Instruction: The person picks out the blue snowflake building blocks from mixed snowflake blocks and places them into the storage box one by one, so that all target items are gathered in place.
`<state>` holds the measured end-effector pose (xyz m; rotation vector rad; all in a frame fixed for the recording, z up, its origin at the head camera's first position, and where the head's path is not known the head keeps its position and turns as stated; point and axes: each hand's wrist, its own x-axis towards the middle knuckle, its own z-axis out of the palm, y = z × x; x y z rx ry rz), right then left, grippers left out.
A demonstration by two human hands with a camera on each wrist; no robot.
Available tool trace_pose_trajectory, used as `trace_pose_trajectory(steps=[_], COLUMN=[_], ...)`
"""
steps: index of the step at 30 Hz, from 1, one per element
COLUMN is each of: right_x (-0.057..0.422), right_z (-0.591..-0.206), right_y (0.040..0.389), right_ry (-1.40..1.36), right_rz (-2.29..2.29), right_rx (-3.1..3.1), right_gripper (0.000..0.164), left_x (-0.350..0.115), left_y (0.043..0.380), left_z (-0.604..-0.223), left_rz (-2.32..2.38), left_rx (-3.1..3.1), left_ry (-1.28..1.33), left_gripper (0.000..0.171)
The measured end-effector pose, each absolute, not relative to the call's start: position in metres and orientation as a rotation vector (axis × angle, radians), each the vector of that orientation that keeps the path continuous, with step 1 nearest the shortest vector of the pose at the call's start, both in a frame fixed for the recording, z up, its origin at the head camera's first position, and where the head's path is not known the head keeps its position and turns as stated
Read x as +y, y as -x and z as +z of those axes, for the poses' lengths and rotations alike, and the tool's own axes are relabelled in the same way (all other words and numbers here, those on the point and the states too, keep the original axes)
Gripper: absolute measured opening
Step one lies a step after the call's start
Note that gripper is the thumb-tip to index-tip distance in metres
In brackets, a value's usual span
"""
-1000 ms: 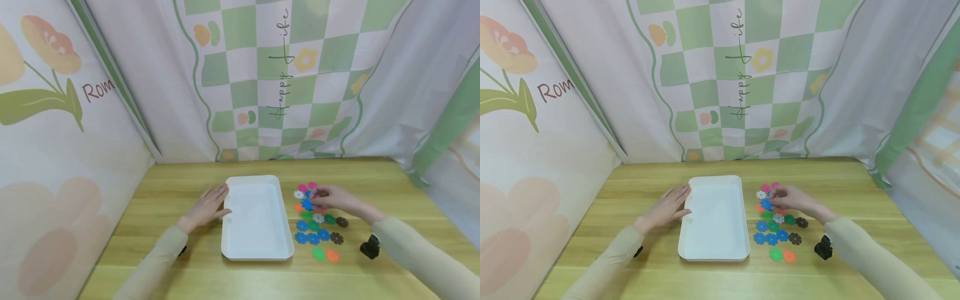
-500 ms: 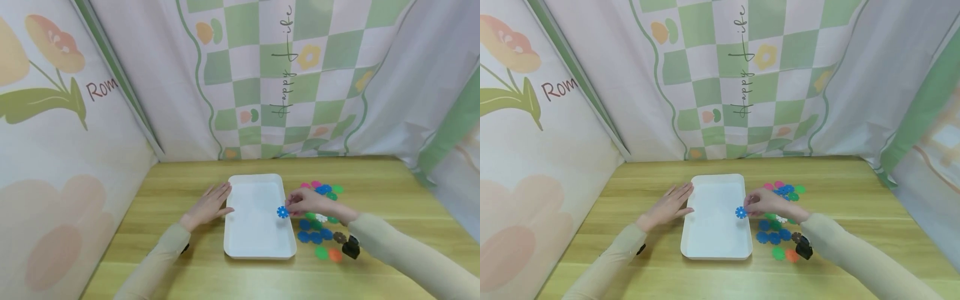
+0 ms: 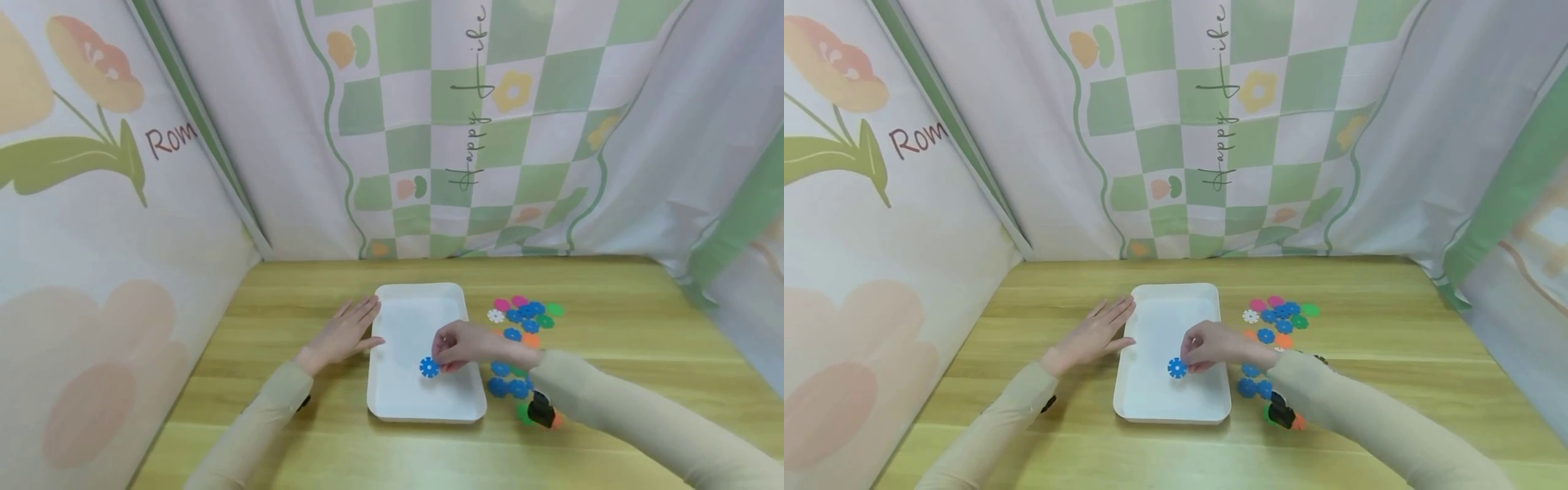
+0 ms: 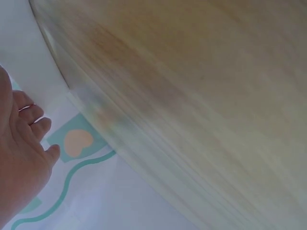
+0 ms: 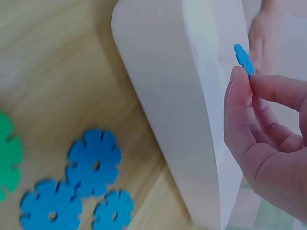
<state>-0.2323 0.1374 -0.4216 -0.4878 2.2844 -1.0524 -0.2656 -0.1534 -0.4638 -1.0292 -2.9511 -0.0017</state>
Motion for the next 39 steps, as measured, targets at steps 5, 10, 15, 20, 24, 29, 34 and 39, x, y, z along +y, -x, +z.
trace_pose_trajectory(steps=[5,10,15,20,24,29,34,39], right_x=[0.118,0.105,0.096,0.087,0.082,0.080,0.080,0.080], right_z=[-0.427,-0.433,-0.434,-0.435,-0.437,-0.436,-0.436,-0.439], right_y=[0.226,0.220,0.216,0.214,0.212,0.209,0.209,0.210], right_ry=[0.489,0.465,0.453,0.449,0.434,0.413,0.399,0.388], right_rz=[-1.009,-0.966,-0.958,-0.948,-0.920,-0.914,-0.906,-0.896], right_rx=[2.284,2.309,2.348,2.354,2.363,2.353,2.350,2.357], right_gripper=[0.007,0.008,0.008,0.011,0.012,0.011,0.010,0.011], left_x=[-0.151,-0.150,-0.150,-0.151,-0.151,-0.152,-0.153,-0.153], left_y=[0.266,0.267,0.267,0.266,0.266,0.267,0.268,0.268], left_z=[-0.462,-0.463,-0.464,-0.465,-0.465,-0.468,-0.470,-0.469], left_rz=[-0.011,-0.002,0.013,-0.004,-0.009,-0.008,0.006,-0.018], left_rx=[-2.943,-2.965,-2.967,-2.958,-2.956,-2.953,-2.950,-2.960], left_ry=[1.027,1.021,1.010,1.010,1.012,1.017,1.009,1.005], left_gripper=[0.080,0.081,0.081,0.081,0.081,0.081,0.081,0.081])
